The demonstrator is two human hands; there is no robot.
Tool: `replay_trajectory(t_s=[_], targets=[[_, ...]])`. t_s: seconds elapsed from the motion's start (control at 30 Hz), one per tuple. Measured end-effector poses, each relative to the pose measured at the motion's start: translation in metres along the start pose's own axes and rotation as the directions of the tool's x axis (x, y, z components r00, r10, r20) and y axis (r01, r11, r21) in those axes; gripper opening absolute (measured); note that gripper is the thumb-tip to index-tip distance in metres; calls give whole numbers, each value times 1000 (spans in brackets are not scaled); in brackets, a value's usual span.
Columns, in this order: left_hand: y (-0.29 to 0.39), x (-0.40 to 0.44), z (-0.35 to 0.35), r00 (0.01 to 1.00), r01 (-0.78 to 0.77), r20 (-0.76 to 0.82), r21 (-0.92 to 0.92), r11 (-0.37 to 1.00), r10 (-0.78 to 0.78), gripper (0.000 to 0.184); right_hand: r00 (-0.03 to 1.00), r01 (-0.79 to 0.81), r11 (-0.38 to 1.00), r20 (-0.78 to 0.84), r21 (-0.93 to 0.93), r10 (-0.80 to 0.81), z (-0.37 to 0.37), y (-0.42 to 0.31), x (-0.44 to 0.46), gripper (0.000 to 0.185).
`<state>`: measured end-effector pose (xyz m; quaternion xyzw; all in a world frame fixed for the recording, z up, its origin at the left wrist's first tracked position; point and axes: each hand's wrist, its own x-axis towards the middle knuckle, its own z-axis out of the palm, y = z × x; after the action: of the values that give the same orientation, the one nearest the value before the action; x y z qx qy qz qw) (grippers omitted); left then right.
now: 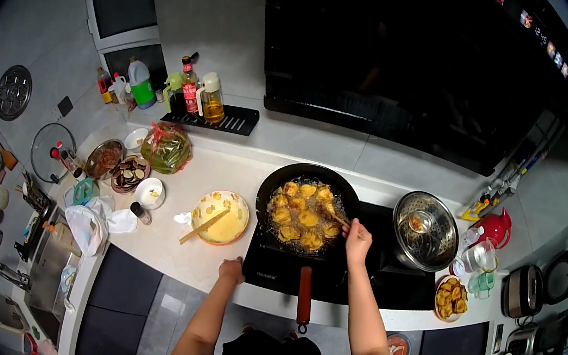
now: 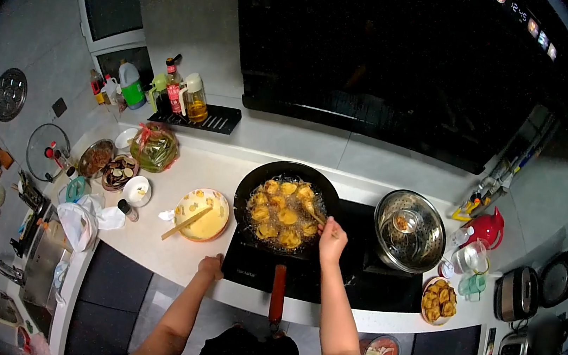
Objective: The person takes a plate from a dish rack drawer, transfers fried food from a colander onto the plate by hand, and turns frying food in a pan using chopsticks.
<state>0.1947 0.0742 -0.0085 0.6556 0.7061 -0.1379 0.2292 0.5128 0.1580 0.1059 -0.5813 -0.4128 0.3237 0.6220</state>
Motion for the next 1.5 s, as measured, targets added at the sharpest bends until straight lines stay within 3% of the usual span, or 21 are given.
replay_trajectory(t_s=[0.1,0.3,0.4,0.43,0.53,0.6,0.77,0.9,1.0,1.13,1.33,1.43,1.5], targets=[[-1,2,3,1000,-5,4,4,1000,5,46,979,-125,957,-123,262,162,-13,2,5,31],[5,-4,-12,998,-5,64,39,999,2,47,969,-129,973,-185,190,164,-28,-2,2,31],[5,0,-5,999,-5,38,41,999,4,48,989,-41,999,-143,-34,36,-36,-8,-7,30],[3,1,-2,1000,-3,17,38,999,3,48,981,39,983,-180,-178,-71,-34,-25,-17,31],[0,5,0,999,-6,37,31,1000,5,48,958,195,828,-78,-526,-275,-37,-40,-32,29],[0,5,-1,999,7,39,24,1000,-8,49,971,185,807,-21,-561,-237,-36,-39,-39,29],[-1,3,-2,999,15,42,25,1000,-16,50,979,183,820,19,-543,-205,-38,-34,-43,34],[-2,0,-1,1000,-4,27,15,1000,4,52,994,78,892,-40,-446,-106,-43,-50,-44,28],[-5,0,1,1000,-8,18,-12,1000,9,52,984,143,950,-59,-277,-166,-36,-26,-34,24],[-6,2,1,1000,1,16,-35,999,0,53,983,180,956,24,-232,-180,-18,-8,-21,23],[-4,-2,0,1000,22,15,-23,1000,-22,50,924,352,763,74,-543,-374,-4,-31,-11,23],[-7,2,7,1000,9,-17,-32,999,-10,51,900,373,714,44,-593,-433,-13,-40,-18,22],[-5,2,4,1000,13,0,-28,1000,-13,49,923,342,787,29,-513,-383,-21,-52,-30,22]])
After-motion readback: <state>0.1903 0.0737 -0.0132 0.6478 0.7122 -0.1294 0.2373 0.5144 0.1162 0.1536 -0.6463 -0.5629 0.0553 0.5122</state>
